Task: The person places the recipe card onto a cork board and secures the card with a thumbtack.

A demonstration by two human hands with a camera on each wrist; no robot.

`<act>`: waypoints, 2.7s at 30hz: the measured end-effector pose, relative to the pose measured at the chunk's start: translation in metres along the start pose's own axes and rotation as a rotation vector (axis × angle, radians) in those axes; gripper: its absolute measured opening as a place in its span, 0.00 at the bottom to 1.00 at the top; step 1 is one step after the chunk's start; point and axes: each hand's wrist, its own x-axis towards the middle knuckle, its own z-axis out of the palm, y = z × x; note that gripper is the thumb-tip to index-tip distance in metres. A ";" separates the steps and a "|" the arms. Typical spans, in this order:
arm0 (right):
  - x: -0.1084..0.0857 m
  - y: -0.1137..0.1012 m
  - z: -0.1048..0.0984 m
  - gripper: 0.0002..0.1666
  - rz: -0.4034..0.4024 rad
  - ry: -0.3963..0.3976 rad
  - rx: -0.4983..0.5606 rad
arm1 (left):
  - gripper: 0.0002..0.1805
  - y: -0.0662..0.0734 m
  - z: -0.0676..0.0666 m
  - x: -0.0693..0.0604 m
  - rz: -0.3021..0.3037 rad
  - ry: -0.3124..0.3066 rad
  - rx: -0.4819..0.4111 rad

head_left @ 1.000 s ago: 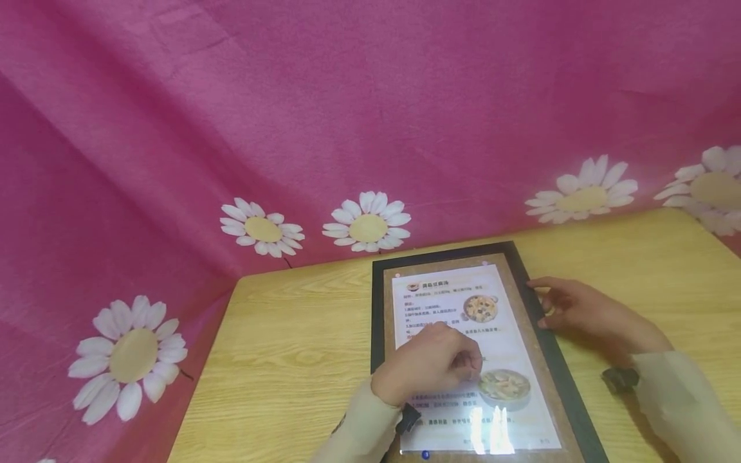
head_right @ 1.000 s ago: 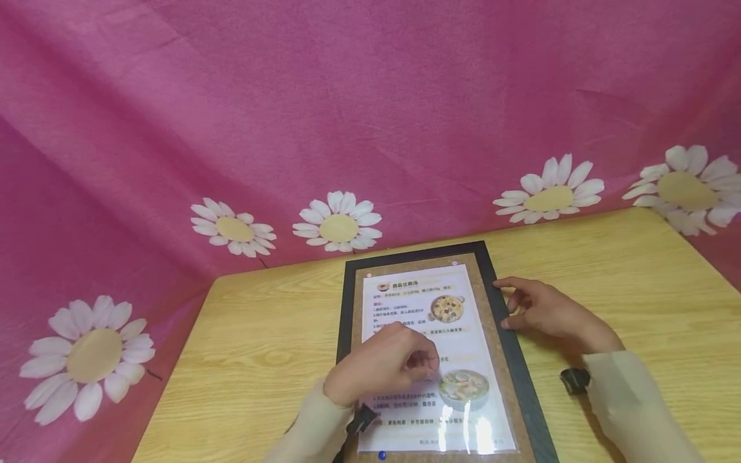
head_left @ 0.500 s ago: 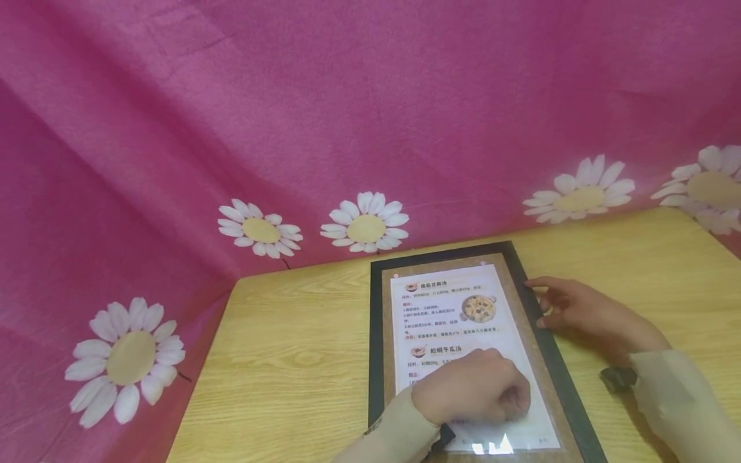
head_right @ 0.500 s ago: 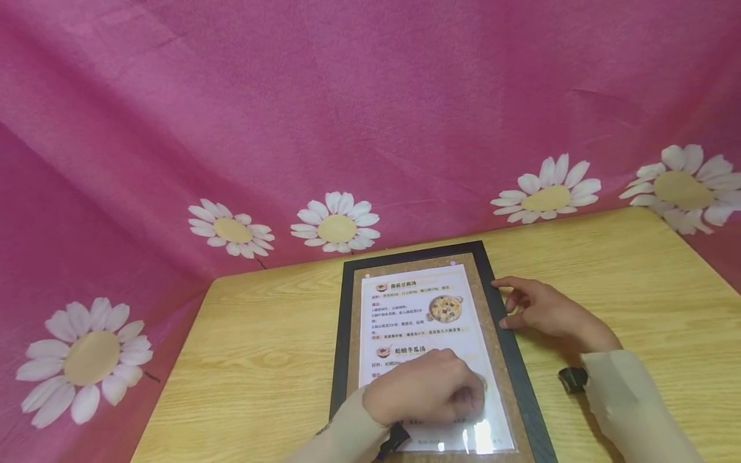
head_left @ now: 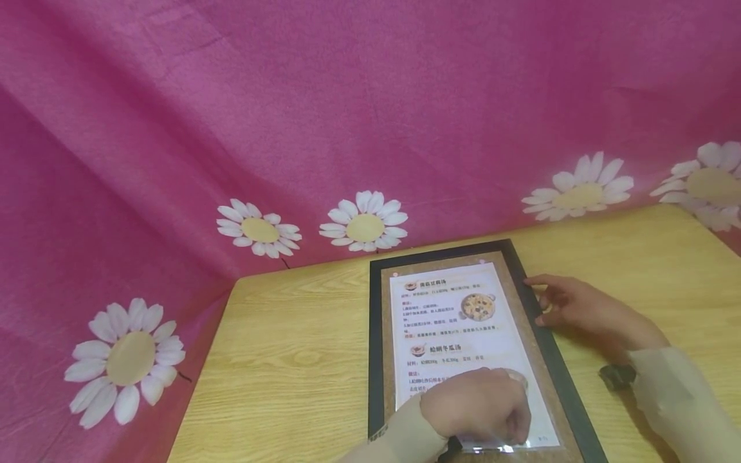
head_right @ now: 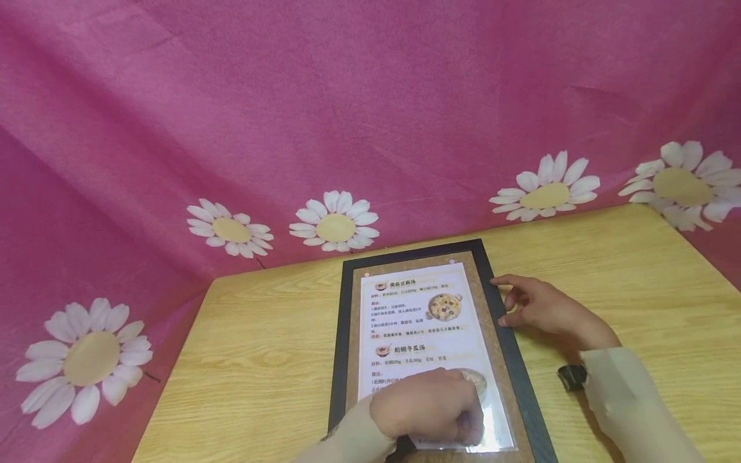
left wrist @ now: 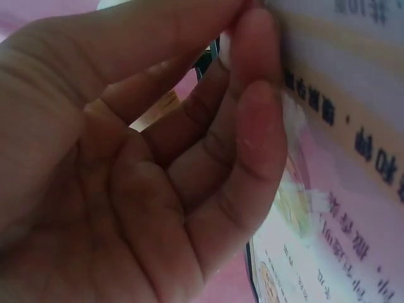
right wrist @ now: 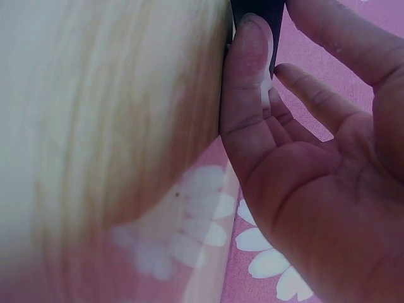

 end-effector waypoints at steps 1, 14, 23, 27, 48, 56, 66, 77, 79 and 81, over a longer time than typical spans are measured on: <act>0.000 0.000 0.000 0.48 0.003 -0.001 0.011 | 0.07 0.001 0.000 -0.001 -0.003 0.007 0.007; 0.001 0.000 -0.002 0.47 -0.020 0.002 -0.079 | 0.13 0.007 0.007 -0.001 -0.030 0.102 0.023; 0.002 0.000 -0.002 0.48 -0.013 0.004 -0.083 | 0.08 0.014 0.005 0.001 -0.089 -0.058 0.019; 0.004 -0.001 -0.002 0.48 -0.003 0.000 -0.069 | 0.13 0.016 0.005 -0.002 -0.112 -0.074 -0.009; 0.004 0.004 -0.001 0.47 -0.051 -0.002 -0.073 | 0.09 0.013 0.006 -0.004 -0.146 -0.129 -0.050; 0.000 0.008 0.001 0.45 -0.079 0.000 -0.072 | 0.11 0.017 0.010 -0.004 -0.199 -0.116 -0.109; 0.000 0.006 0.001 0.46 -0.060 0.009 -0.031 | 0.08 0.014 0.009 -0.004 -0.176 -0.035 -0.092; 0.002 0.002 0.000 0.46 -0.048 0.007 -0.005 | 0.10 0.012 0.008 -0.006 -0.158 0.007 -0.045; 0.002 0.003 0.000 0.46 -0.065 0.009 -0.001 | 0.10 0.012 0.008 -0.006 -0.156 -0.001 -0.044; 0.002 0.004 0.000 0.45 -0.090 0.016 -0.023 | 0.09 0.011 0.008 -0.005 -0.149 -0.001 -0.037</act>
